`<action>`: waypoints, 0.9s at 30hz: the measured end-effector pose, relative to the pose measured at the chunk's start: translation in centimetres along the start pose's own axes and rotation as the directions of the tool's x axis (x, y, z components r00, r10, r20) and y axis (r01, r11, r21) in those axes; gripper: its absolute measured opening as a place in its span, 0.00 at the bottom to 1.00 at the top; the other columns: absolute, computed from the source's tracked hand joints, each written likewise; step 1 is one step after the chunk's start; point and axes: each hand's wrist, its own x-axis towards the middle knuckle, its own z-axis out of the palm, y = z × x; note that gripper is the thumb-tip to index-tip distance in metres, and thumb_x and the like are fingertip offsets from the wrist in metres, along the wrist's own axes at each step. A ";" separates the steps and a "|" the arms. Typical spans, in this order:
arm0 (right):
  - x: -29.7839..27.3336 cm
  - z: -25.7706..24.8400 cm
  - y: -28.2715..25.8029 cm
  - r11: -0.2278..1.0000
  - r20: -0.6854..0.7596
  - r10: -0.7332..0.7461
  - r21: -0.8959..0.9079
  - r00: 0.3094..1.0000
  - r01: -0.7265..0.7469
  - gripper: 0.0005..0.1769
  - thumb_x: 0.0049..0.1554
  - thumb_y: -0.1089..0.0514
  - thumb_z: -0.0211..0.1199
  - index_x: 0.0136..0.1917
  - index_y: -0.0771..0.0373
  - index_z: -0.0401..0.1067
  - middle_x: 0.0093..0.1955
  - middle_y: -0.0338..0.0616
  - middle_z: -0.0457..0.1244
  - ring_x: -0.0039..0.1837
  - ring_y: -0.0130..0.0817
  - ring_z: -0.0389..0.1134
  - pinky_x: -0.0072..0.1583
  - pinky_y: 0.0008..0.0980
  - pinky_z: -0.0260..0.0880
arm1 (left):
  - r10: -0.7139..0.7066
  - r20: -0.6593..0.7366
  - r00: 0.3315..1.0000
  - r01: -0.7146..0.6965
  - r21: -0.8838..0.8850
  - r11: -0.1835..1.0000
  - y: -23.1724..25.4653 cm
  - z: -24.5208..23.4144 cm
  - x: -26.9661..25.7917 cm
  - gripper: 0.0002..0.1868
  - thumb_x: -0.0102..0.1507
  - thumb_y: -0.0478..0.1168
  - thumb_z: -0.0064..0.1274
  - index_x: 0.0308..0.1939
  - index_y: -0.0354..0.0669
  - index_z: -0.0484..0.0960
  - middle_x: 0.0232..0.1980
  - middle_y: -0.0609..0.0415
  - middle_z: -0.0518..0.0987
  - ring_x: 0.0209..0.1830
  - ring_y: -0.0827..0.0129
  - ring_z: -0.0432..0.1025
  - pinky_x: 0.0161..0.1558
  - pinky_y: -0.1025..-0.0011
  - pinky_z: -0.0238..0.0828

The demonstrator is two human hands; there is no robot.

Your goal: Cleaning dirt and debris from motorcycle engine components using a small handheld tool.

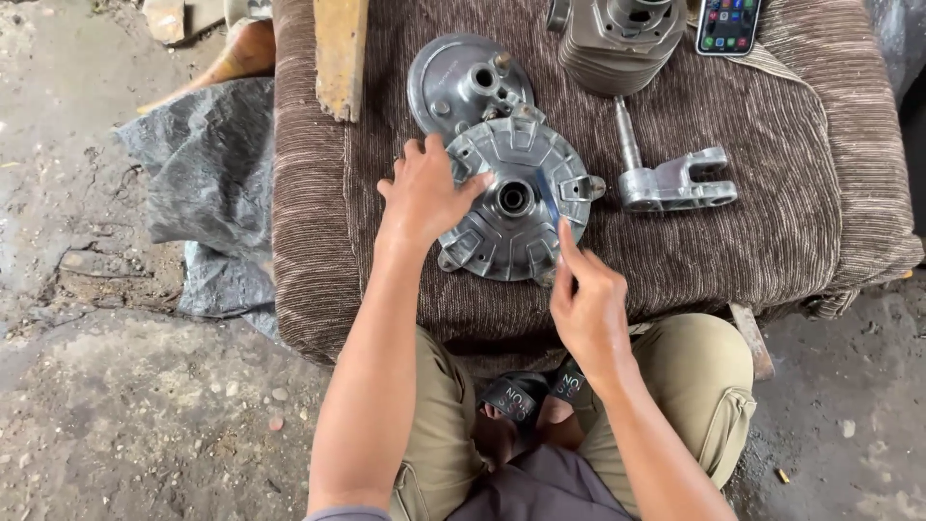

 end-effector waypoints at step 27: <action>-3.5 -0.7 0.7 0.998 0.020 0.065 -0.012 0.998 -0.065 0.24 0.63 0.70 0.51 0.72 0.67 0.67 0.26 0.49 0.58 0.27 0.32 0.60 0.31 0.28 0.54 | 0.040 -0.032 0.999 -0.037 0.080 0.996 -0.5 1.8 1.0 0.40 0.64 0.58 0.60 0.63 0.26 0.66 0.58 0.27 0.67 0.61 0.24 0.65 0.56 0.19 0.56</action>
